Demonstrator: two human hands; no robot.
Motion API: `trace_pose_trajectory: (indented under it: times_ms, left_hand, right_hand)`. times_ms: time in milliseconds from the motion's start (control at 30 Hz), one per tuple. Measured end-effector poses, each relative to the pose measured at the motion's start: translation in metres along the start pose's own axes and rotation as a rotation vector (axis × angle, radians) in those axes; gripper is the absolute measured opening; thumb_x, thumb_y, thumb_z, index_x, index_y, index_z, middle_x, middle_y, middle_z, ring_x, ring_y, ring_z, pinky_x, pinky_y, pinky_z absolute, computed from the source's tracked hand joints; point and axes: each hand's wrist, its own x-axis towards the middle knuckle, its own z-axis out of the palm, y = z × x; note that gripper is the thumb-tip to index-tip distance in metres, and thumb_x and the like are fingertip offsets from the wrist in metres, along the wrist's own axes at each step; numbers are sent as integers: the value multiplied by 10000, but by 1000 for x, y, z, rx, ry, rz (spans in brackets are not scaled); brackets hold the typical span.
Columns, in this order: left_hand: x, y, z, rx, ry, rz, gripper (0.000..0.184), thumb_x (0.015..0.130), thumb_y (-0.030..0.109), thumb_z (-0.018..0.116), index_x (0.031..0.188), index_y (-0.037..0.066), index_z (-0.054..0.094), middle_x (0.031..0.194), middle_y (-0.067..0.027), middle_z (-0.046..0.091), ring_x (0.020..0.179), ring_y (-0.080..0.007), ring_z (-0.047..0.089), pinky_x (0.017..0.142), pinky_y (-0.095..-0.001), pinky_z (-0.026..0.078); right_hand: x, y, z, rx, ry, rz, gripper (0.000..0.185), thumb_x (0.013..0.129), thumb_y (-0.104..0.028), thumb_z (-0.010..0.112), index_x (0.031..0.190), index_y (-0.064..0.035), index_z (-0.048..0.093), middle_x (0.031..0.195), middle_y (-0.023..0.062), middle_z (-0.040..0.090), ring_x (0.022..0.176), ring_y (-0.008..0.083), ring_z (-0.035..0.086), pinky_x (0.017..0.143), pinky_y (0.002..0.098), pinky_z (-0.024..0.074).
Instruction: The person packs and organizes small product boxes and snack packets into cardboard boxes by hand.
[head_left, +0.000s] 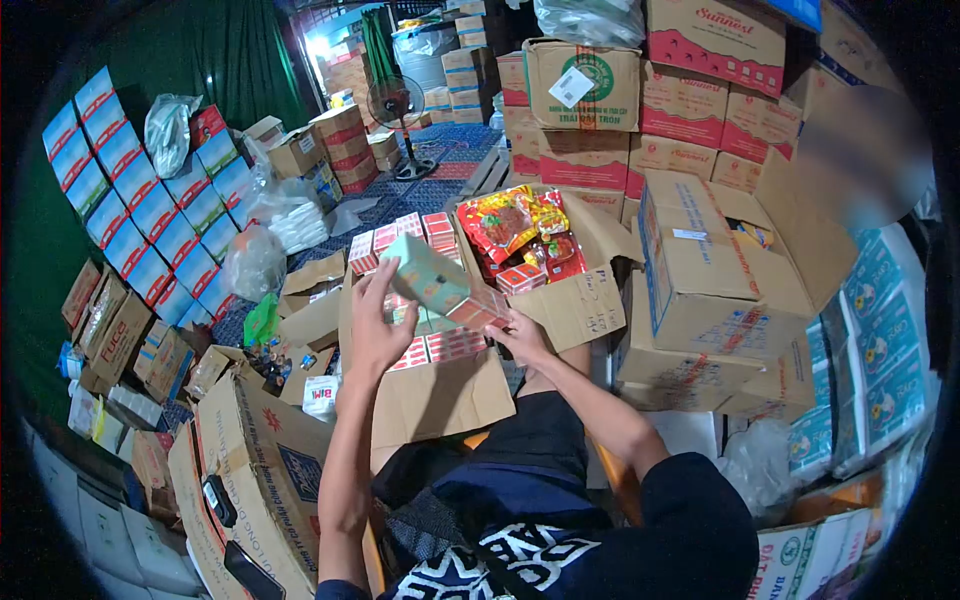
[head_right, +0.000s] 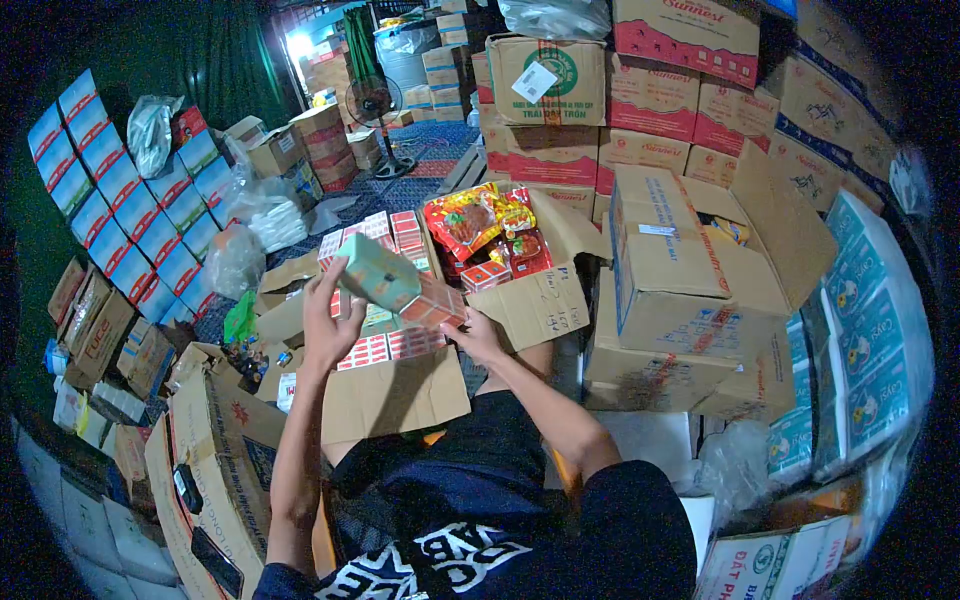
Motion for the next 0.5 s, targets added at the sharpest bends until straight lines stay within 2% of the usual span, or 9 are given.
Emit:
trace_pose_trajectory:
  times_ms: [33, 133, 200, 300, 500]
  left_hand:
    - [13, 9, 1, -3, 0, 3, 728, 798, 149, 762, 1481, 149, 512, 1392, -210, 588, 1226, -383, 559, 1071, -450, 457]
    - [43, 29, 6, 48, -83, 137, 684, 802, 211, 752, 1448, 140, 536, 1408, -182, 587, 1276, -393, 522, 1093, -473, 435]
    - [56, 43, 11, 32, -108, 132, 681, 807, 219, 753, 1446, 131, 536, 1405, -195, 582, 1282, -397, 520, 1098, -474, 430]
    - [72, 55, 20, 1, -166, 126, 674, 816, 237, 754, 1443, 115, 536, 1399, -221, 571, 1294, -405, 517, 1107, -477, 421]
    - [96, 58, 42, -54, -232, 174, 715, 836, 281, 753, 1473, 92, 489, 1438, -217, 545, 1304, -400, 512, 1120, -481, 409]
  right_hand:
    - [1, -4, -2, 55, 13, -7, 414, 931, -215, 771, 1245, 2, 610, 1135, 61, 707, 1065, 137, 654, 943, 305, 510]
    - [5, -3, -13, 182, 48, 42, 355, 936, -171, 754, 1233, -22, 628, 1137, 39, 706, 1059, 115, 642, 947, 286, 491]
    - [8, -1, -20, 243, 68, 62, 329, 939, -150, 746, 1227, -34, 638, 1139, 28, 706, 1057, 104, 636, 949, 276, 482]
    - [9, 5, -27, 289, 177, 133, 271, 941, -172, 741, 1182, -66, 674, 1102, 10, 704, 989, 91, 627, 896, 262, 471]
    - [8, 7, -29, 335, 234, 157, 242, 922, -217, 749, 1115, -78, 705, 1049, 0, 701, 921, 89, 601, 823, 256, 459]
